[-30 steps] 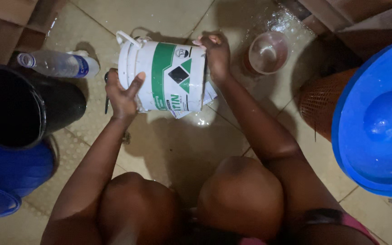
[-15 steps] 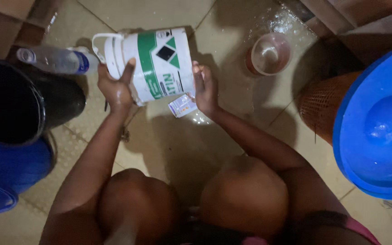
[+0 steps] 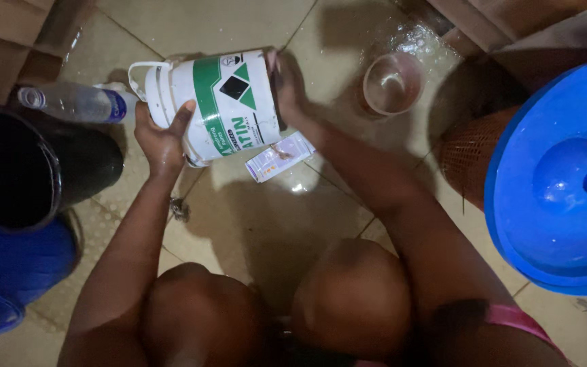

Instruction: The person washes plastic buckets and lids by hand and with a cloth. They pour water into a white bucket, scrub its exterior, and then clean a blue lid using a cloth while kneeling on the floor.

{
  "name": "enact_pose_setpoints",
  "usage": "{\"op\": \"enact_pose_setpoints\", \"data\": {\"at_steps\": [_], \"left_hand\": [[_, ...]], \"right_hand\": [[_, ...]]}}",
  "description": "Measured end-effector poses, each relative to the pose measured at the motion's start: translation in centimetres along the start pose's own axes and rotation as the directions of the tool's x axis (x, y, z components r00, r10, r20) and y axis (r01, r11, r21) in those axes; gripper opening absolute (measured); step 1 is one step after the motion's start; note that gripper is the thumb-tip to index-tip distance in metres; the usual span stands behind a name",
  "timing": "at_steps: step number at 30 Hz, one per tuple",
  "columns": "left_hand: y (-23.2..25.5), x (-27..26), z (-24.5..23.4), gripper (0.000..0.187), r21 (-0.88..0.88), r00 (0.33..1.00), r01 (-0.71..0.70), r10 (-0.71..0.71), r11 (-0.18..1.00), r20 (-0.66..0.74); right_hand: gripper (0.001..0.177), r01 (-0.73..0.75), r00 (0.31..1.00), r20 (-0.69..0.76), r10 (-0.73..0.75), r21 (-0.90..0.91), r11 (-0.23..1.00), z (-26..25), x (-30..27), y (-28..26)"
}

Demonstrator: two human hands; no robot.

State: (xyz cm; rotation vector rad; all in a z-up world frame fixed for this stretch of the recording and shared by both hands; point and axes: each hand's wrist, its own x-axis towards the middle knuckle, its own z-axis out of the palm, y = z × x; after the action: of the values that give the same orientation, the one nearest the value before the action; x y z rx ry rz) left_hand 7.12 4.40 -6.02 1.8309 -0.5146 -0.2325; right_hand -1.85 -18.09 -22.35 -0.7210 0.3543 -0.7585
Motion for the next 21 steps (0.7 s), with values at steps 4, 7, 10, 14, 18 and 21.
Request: {"op": "enact_pose_setpoints", "data": {"at_steps": [4, 7, 10, 14, 18, 21], "left_hand": [[-0.8, 0.4, 0.2, 0.045, -0.006, 0.995, 0.064, -0.064, 0.998, -0.072], [-0.7, 0.7, 0.0, 0.045, -0.081, 0.997, 0.078, -0.08, 0.994, -0.017], [-0.2, 0.5, -0.5, 0.046, -0.099, 0.996, 0.062, -0.055, 0.993, 0.071], [-0.3, 0.5, -0.5, 0.048, -0.161, 0.997, 0.036, -0.024, 0.986, 0.078], [-0.4, -0.3, -0.6, 0.049, -0.232, 0.996, 0.064, -0.047, 0.971, 0.077], [-0.7, -0.2, 0.0, 0.05, -0.209, 0.996, 0.074, -0.082, 0.975, -0.03]], "right_hand": [[0.01, 0.368, 0.893, 0.264, -0.364, -0.894, 0.255, -3.4, -7.5, 1.3], [0.021, 0.098, 0.993, 0.076, -0.092, -0.085, 0.992, -1.3, -10.9, -0.9], [0.025, -0.198, 0.972, -0.157, 0.173, -0.161, 0.967, 1.0, -10.6, -3.0], [0.015, 0.027, 0.996, -0.08, -0.039, -0.142, 0.99, 1.9, -1.9, -1.5], [0.015, 0.189, 0.976, 0.034, -0.214, -0.613, 0.767, -0.4, 1.8, 0.6], [0.01, 0.278, 0.951, 0.174, -0.255, -0.842, 0.462, -2.4, -1.7, 0.7]]}}
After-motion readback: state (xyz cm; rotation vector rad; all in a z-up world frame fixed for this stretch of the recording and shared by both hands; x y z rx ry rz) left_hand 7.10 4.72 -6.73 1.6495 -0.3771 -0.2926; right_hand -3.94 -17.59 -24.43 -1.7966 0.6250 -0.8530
